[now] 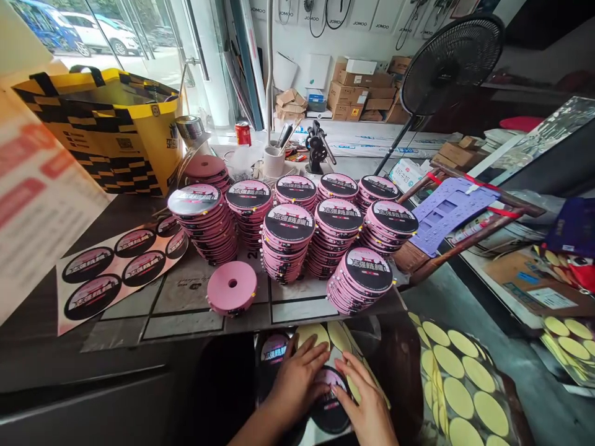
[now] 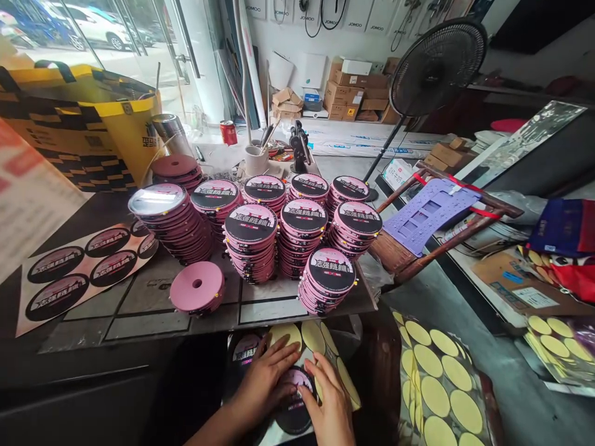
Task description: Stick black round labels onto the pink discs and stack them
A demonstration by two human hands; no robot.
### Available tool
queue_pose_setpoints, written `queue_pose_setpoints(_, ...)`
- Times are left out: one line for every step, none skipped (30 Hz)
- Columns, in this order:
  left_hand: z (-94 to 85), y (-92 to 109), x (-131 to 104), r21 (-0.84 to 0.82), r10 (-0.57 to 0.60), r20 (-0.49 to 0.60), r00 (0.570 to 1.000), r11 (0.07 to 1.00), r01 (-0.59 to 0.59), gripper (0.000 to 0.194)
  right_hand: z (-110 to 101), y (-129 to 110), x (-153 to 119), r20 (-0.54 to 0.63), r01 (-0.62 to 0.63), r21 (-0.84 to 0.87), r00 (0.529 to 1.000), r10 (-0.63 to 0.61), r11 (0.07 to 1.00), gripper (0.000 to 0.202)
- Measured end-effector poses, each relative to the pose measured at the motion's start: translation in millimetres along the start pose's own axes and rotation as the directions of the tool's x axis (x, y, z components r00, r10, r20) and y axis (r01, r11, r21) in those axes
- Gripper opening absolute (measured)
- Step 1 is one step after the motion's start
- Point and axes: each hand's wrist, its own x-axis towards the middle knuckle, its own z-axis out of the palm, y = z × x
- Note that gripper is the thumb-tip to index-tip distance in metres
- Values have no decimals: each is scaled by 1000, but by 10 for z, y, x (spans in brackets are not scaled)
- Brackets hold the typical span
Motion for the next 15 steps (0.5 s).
queue_pose_setpoints(19,-4,-3,0,-12,-16,1000,1000,12,49,5,-11,14,-6,-14,3,1000,14,1000,27)
queue_pose_setpoints(37,-5,-6,-2,-26,-35,999,1000,26,46,4,-28,30,-14,-27,5,1000,28,1000,25)
queue_pose_setpoints(52,-1,-7,-6,-42,-53,998,999,41,42,2,-48,48,-23,-41,8,999,42,999,23)
queue_pose_setpoints(66,6,-4,-13,-58,-72,996,998,58,38,1,-66,66,-32,-53,12,998,54,999,21)
queue_pose_setpoints(77,16,2,-21,-75,-91,993,997,73,35,2,-81,87,-39,-64,15,997,65,998,19)
queue_pose_setpoints(86,28,11,-31,-91,-108,990,996,88,33,2,-91,111,-46,-75,19,996,76,997,17)
queue_pose_setpoints(90,39,22,-42,-105,-124,987,994,100,31,2,-98,137,-50,-85,21,995,86,996,14)
queue_pose_setpoints(91,49,34,-52,-117,-138,984,992,111,30,0,-101,165,-50,-93,24,994,94,995,12)
queue_pose_setpoints(88,55,46,-61,-126,-149,981,991,118,30,-4,-101,193,-47,-99,28,994,100,995,9)
queue_pose_setpoints(83,58,57,-70,-131,-156,979,990,121,31,-12,-98,220,-41,-103,32,994,104,994,8)
queue_pose_setpoints(75,56,66,-76,-134,-163,977,989,123,31,-20,-93,243,-33,-104,35,994,105,994,7)
queue_pose_setpoints(66,49,73,-83,-135,-168,977,989,122,31,-30,-88,261,-23,-104,38,994,105,994,8)
queue_pose_setpoints(56,39,79,-88,-134,-172,976,989,120,31,-39,-83,274,-13,-103,41,995,103,994,9)
queue_pose_setpoints(46,27,84,-94,-131,-173,976,989,116,31,-45,-80,282,-4,-101,42,995,101,994,9)
queue_pose_setpoints(38,13,90,-98,-128,-174,976,989,112,31,-49,-79,286,2,-100,42,995,100,994,10)
